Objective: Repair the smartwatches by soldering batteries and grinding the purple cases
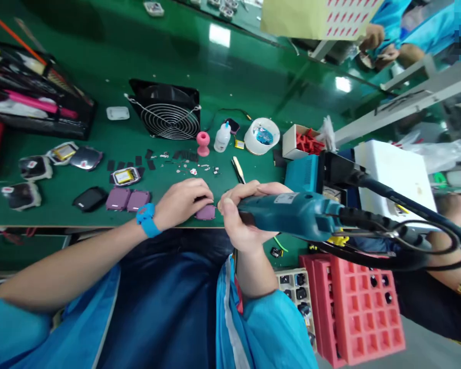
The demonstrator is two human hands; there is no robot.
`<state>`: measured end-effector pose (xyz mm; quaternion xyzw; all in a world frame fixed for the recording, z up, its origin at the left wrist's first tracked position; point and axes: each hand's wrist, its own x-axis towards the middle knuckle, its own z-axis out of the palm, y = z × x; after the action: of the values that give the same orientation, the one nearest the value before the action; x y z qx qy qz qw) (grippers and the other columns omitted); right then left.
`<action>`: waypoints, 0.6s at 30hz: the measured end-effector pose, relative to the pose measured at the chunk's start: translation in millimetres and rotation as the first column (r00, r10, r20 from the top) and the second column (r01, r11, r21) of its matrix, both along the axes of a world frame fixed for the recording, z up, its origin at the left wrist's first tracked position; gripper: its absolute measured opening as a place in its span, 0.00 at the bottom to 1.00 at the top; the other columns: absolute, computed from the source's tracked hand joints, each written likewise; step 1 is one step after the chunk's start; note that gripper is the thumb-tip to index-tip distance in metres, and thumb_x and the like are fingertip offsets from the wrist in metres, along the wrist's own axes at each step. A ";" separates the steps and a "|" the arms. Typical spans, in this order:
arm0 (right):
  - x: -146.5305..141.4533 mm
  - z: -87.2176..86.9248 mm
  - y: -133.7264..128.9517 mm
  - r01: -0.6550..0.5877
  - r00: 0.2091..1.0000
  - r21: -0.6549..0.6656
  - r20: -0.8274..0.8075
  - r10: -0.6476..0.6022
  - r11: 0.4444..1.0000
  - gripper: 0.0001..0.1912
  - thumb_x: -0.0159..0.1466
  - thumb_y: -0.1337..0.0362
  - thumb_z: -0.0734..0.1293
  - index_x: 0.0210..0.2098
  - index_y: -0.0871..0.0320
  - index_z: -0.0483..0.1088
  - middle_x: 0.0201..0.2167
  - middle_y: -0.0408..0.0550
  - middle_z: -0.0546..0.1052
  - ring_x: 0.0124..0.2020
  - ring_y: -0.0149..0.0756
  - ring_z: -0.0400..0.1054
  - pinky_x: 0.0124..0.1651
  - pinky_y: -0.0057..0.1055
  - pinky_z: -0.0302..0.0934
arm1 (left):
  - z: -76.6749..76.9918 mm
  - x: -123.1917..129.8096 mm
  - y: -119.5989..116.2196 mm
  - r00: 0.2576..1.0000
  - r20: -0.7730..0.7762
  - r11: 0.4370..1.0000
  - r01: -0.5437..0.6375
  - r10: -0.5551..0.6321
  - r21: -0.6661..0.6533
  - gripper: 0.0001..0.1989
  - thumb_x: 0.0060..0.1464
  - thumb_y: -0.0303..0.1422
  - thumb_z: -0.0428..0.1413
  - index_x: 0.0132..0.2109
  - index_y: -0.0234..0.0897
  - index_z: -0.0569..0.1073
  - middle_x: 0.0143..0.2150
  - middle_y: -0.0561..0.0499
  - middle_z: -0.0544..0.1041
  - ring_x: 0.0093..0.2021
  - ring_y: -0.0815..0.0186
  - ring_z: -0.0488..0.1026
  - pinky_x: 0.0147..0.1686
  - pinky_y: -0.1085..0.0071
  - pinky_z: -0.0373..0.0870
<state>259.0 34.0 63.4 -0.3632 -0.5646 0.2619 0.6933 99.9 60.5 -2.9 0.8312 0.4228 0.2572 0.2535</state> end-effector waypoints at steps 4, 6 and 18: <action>12.4 2.6 -8.5 -0.035 0.999 -0.009 -0.029 0.035 0.999 0.20 0.65 0.67 0.73 0.49 0.46 0.61 0.26 0.31 0.70 0.19 0.27 0.66 0.23 0.28 0.69 | -3.4 -13.2 2.2 0.995 -0.045 0.980 -0.078 0.088 0.184 0.06 0.65 0.27 0.59 0.44 0.36 0.82 0.41 0.48 0.79 0.39 0.64 0.76 0.37 0.69 0.72; 16.3 -0.6 -14.0 -0.033 0.999 -0.025 -0.042 0.031 0.999 0.20 0.64 0.70 0.73 0.49 0.47 0.62 0.27 0.32 0.72 0.19 0.26 0.66 0.24 0.27 0.69 | -0.8 -17.6 -7.7 0.995 -0.001 0.968 -0.099 0.102 0.229 0.08 0.67 0.27 0.57 0.49 0.34 0.81 0.44 0.46 0.80 0.42 0.62 0.77 0.41 0.67 0.75; -0.8 -14.3 -19.1 -0.059 0.995 -0.056 -0.087 0.055 0.997 0.21 0.65 0.72 0.71 0.50 0.46 0.61 0.28 0.32 0.72 0.19 0.27 0.67 0.24 0.28 0.69 | -10.2 -0.5 -53.7 0.998 0.056 0.955 -0.053 0.038 0.291 0.07 0.69 0.28 0.56 0.47 0.36 0.79 0.50 0.43 0.81 0.46 0.61 0.74 0.46 0.62 0.78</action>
<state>258.1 14.9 49.1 -0.3555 -0.5369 0.3131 0.6981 99.4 6.8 -13.1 0.8428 0.3929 0.3433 0.1325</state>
